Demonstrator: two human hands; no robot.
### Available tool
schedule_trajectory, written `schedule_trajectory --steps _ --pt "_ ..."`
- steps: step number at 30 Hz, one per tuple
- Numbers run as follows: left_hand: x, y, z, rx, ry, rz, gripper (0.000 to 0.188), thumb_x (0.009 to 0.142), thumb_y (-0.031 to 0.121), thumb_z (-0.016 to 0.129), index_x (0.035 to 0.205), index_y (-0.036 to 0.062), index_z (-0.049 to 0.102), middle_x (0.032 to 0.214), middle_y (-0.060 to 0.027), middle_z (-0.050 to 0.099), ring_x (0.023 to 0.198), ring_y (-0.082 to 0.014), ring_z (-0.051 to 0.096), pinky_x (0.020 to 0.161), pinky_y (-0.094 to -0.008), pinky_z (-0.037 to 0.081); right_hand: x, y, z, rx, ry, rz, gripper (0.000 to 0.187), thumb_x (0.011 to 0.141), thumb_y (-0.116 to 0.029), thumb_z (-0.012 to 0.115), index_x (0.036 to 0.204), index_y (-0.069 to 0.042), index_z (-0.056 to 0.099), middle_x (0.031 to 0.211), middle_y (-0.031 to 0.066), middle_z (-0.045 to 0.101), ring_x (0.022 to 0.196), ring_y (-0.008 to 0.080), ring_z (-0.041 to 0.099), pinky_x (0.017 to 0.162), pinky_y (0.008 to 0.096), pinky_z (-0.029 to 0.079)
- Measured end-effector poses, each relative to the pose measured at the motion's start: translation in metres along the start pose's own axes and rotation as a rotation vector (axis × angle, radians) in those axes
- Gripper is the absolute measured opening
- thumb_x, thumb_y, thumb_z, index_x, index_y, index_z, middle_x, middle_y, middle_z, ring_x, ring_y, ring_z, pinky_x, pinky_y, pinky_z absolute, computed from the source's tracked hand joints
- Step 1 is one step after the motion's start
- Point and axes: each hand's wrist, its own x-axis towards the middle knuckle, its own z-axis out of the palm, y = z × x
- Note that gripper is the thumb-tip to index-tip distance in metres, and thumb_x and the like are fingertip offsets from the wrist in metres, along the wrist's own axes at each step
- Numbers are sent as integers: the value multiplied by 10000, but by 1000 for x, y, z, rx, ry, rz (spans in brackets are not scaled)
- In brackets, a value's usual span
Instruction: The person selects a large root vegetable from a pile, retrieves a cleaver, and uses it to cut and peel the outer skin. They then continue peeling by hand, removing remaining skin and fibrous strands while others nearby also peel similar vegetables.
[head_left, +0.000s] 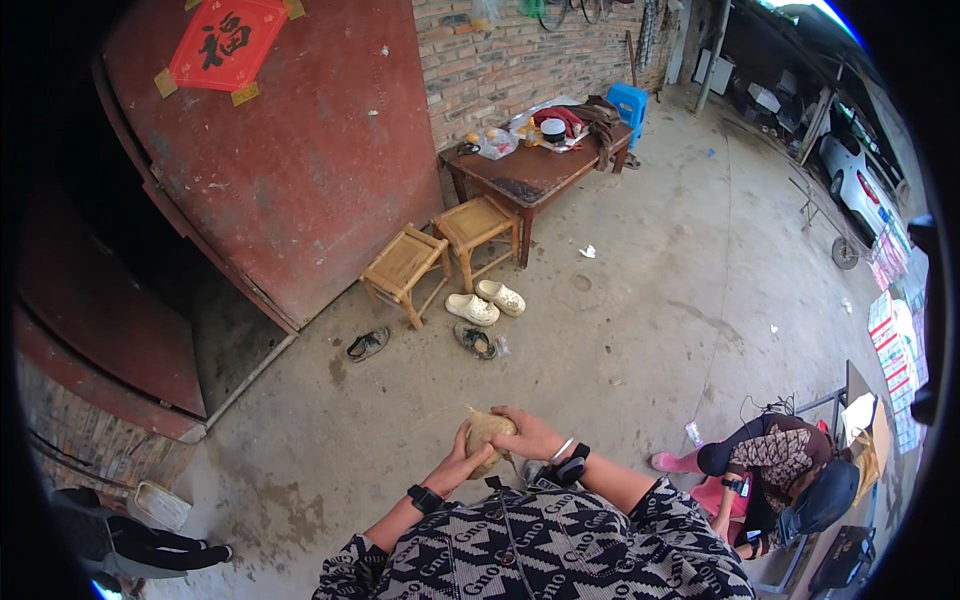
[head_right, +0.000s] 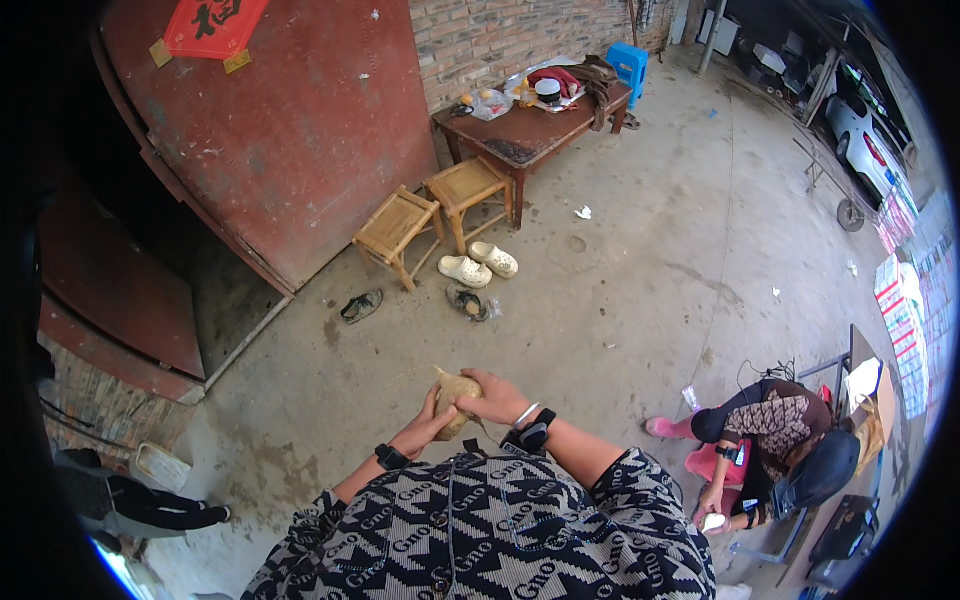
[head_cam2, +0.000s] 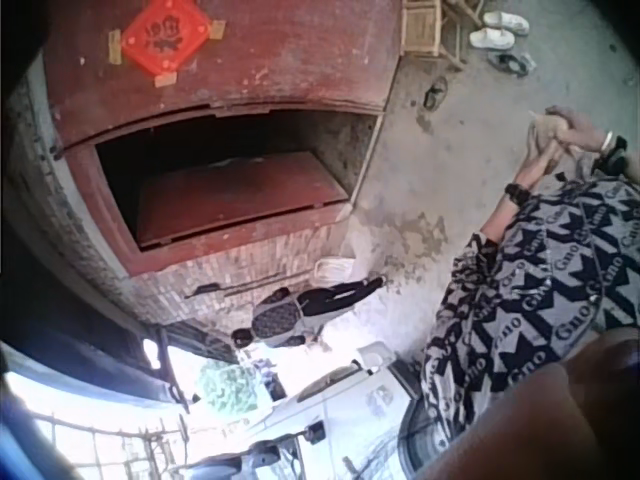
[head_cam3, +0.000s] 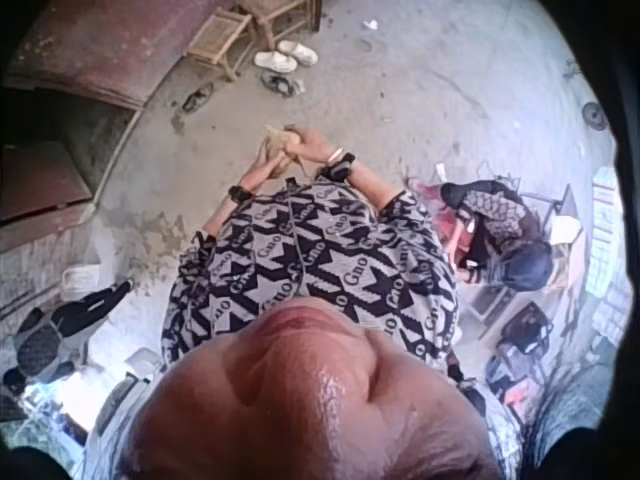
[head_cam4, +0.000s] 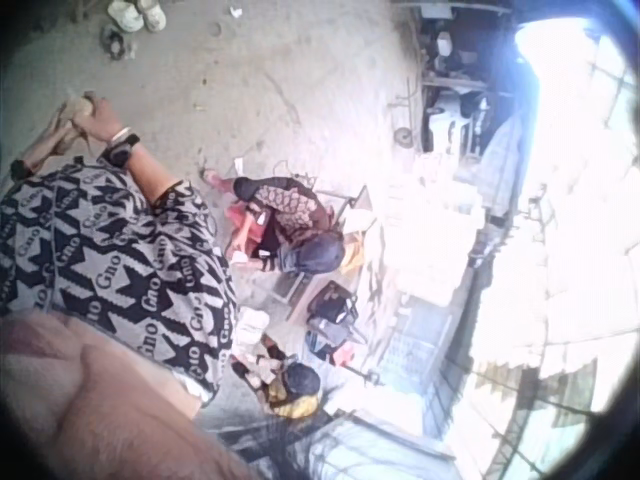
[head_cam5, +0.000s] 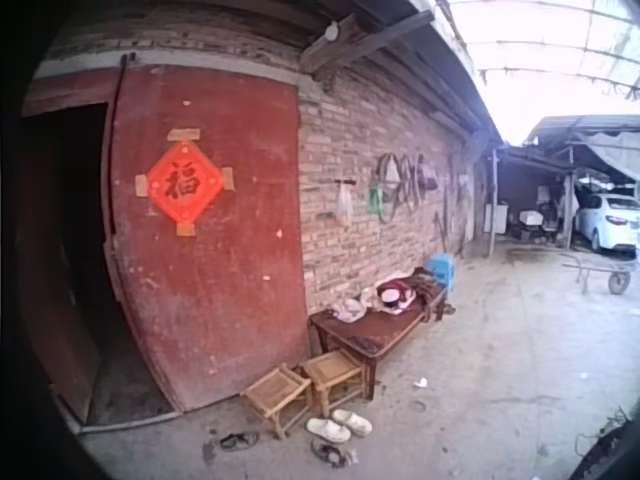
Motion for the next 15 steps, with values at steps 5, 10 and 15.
schedule_trajectory --steps 5,10,15 --pt "48 42 32 112 -46 53 959 888 422 629 1506 78 -19 1481 -174 260 1351 -254 327 1081 -374 314 9 17 -61 7 -20 15 780 819 -532 635 1341 15 438 1224 264 558 1142 361 553 975 380 437" --pt "103 57 50 353 21 180 988 805 437 707 1465 -21 132 1404 -205 373 1293 -264 412 1042 -362 375 18 42 -109 83 -86 -20 807 826 -492 648 1401 -8 353 1285 232 520 1161 323 537 972 374 440" --pt "144 66 54 499 -25 209 1034 758 471 745 1452 -39 173 1373 -224 409 1273 -281 438 1033 -366 390 30 65 -145 478 -310 193 826 846 -312 643 1480 -34 192 1375 150 437 1223 238 461 995 348 417"
